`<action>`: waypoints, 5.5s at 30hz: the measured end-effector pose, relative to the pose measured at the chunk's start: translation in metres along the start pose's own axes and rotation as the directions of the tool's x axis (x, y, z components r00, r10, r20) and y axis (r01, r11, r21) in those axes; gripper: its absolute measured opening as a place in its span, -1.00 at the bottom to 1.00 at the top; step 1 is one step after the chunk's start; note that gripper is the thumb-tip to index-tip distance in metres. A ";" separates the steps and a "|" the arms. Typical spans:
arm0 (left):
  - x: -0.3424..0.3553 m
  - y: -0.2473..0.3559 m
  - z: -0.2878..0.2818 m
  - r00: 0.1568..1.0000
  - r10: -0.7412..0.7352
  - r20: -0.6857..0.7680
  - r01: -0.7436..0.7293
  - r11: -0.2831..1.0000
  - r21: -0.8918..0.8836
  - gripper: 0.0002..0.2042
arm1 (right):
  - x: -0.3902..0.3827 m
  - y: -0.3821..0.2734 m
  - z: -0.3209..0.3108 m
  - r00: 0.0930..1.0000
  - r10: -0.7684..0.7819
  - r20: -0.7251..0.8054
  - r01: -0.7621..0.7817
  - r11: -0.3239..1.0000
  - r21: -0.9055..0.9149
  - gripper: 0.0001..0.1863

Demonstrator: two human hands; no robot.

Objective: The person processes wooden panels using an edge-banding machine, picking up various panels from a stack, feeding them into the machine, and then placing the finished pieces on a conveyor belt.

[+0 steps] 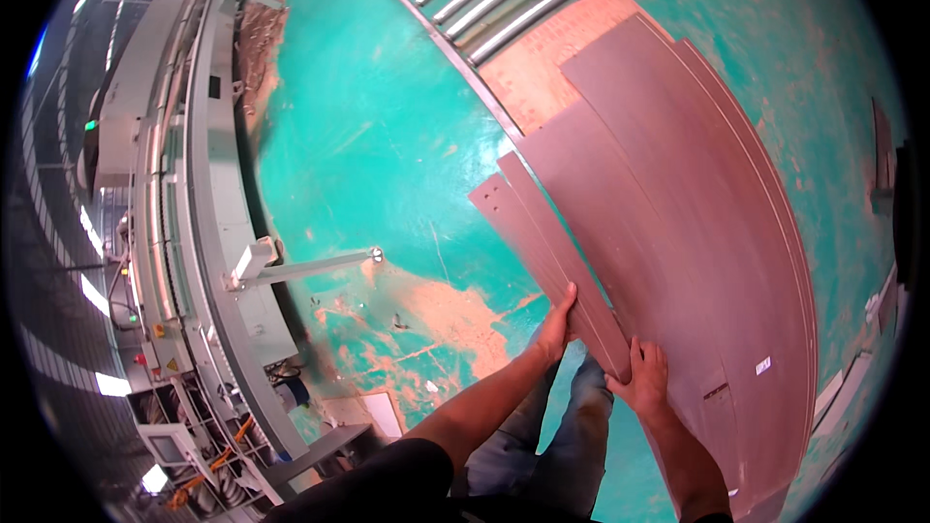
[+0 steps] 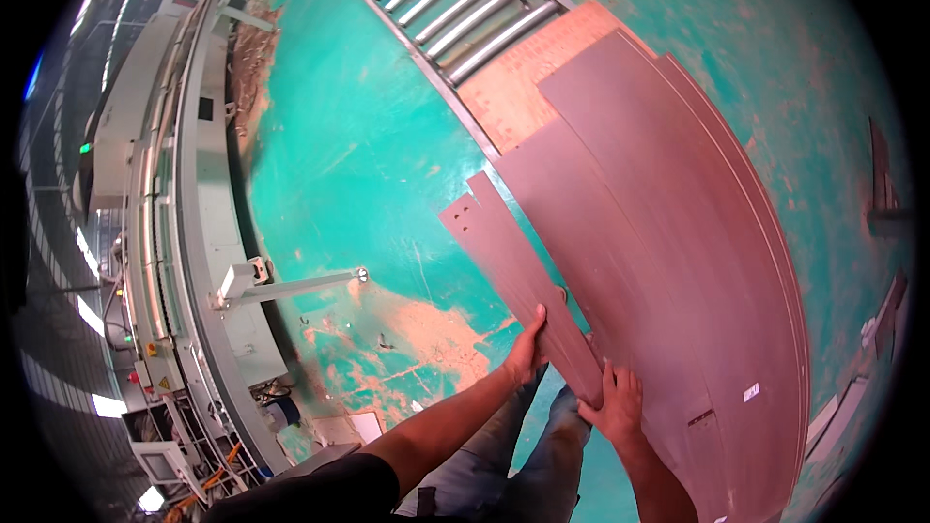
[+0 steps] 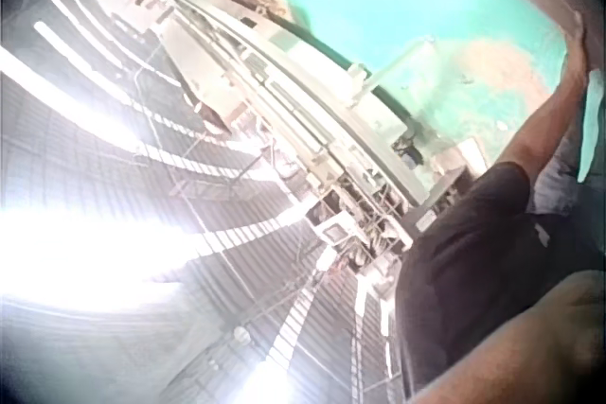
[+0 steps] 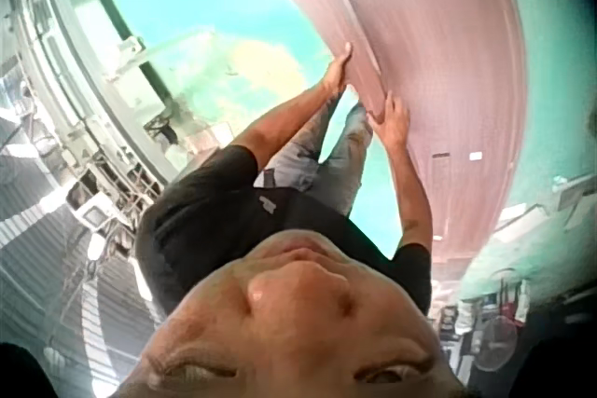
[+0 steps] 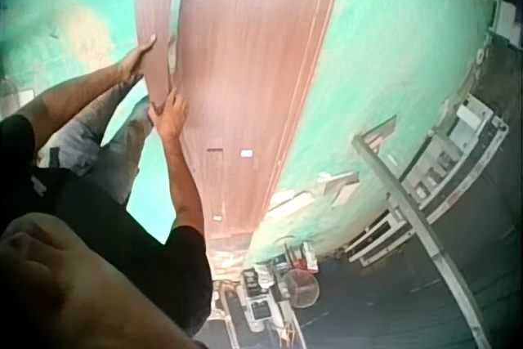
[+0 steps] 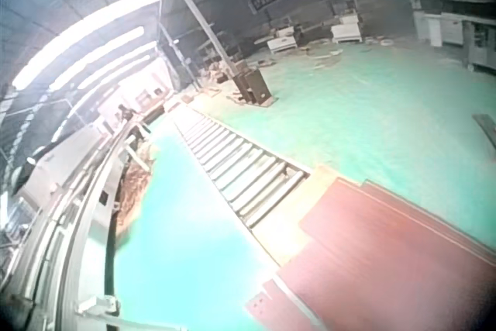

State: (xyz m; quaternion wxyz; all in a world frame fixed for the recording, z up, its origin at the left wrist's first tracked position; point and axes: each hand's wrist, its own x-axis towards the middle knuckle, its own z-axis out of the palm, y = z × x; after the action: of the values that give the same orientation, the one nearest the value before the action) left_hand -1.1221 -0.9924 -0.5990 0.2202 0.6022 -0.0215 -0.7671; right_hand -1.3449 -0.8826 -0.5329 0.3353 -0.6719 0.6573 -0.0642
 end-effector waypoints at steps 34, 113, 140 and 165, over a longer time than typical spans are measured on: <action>-0.730 -0.297 -0.353 0.466 0.026 -0.884 -0.877 -0.117 -0.466 -0.24 | -0.386 -0.658 0.002 0.010 -0.670 0.743 0.976 0.168 0.139 0.02; -0.811 -0.075 -1.073 0.515 0.284 -0.809 -0.835 -0.045 -0.548 -0.27 | -0.249 -1.218 0.421 0.346 -0.669 0.658 0.782 0.593 0.192 -0.41; -0.772 -0.001 -1.400 0.536 0.038 -0.844 -0.835 0.175 -0.522 -0.25 | -0.174 -1.406 0.596 0.440 -0.477 0.760 0.648 0.755 0.098 -0.42; -0.758 0.209 -1.436 0.648 0.067 -0.759 -0.756 0.178 -0.630 -0.30 | 0.017 -1.500 0.592 0.494 -0.353 0.794 0.545 0.838 0.034 -0.40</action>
State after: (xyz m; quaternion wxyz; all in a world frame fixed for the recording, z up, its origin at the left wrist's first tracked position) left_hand 0.4179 -0.5722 -0.2368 0.7293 0.5243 0.3139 -0.3077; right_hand 0.2291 -0.8147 -0.1902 0.4777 -0.8131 0.2506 0.2188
